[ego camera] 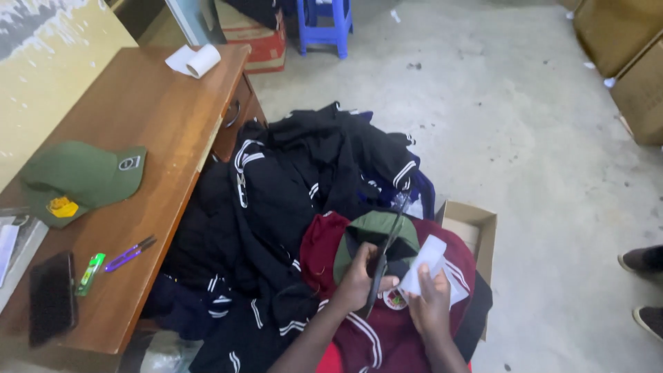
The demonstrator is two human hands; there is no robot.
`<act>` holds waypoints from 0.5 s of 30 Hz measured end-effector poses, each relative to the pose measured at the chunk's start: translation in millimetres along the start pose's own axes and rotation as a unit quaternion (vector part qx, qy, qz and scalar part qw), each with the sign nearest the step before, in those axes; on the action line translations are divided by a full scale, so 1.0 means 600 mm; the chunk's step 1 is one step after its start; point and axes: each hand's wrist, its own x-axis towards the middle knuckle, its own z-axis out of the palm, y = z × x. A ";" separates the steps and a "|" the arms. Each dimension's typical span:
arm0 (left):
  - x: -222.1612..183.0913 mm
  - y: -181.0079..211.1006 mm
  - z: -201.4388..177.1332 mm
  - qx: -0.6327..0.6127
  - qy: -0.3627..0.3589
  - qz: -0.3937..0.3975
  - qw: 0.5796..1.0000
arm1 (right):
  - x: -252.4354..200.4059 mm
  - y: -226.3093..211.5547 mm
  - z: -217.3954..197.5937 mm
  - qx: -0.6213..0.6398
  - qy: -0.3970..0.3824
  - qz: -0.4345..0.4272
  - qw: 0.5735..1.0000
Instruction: Trimming excess threads with scissors and inserting paper liners into caps as part of a finishing process.
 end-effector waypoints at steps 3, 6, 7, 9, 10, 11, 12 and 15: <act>-0.026 0.018 0.001 0.075 -0.001 -0.030 0.997 | -0.009 0.003 -0.039 0.243 -0.026 0.110 0.963; -0.041 0.065 0.011 0.205 -0.007 -0.047 0.978 | -0.016 -0.045 -0.069 0.239 -0.059 0.170 0.954; -0.047 0.081 0.019 0.189 -0.026 -0.072 0.979 | -0.019 -0.051 -0.073 0.255 -0.066 0.137 0.955; -0.047 0.079 0.029 0.171 -0.046 -0.099 0.979 | -0.018 -0.044 -0.074 0.270 -0.072 0.104 0.955; -0.040 0.062 0.030 0.159 -0.023 -0.091 0.983 | -0.014 -0.031 -0.071 0.273 -0.065 0.088 0.956; -0.024 0.046 0.030 0.148 -0.003 -0.078 0.986 | -0.004 -0.020 -0.064 0.278 -0.056 0.067 0.956; -0.011 0.021 0.019 0.148 -0.007 -0.075 0.986 | -0.004 -0.003 -0.064 0.279 -0.054 0.063 0.957; 0.019 -0.041 -0.017 0.156 -0.005 -0.075 0.985 | -0.008 0.040 -0.057 0.294 -0.036 0.127 0.947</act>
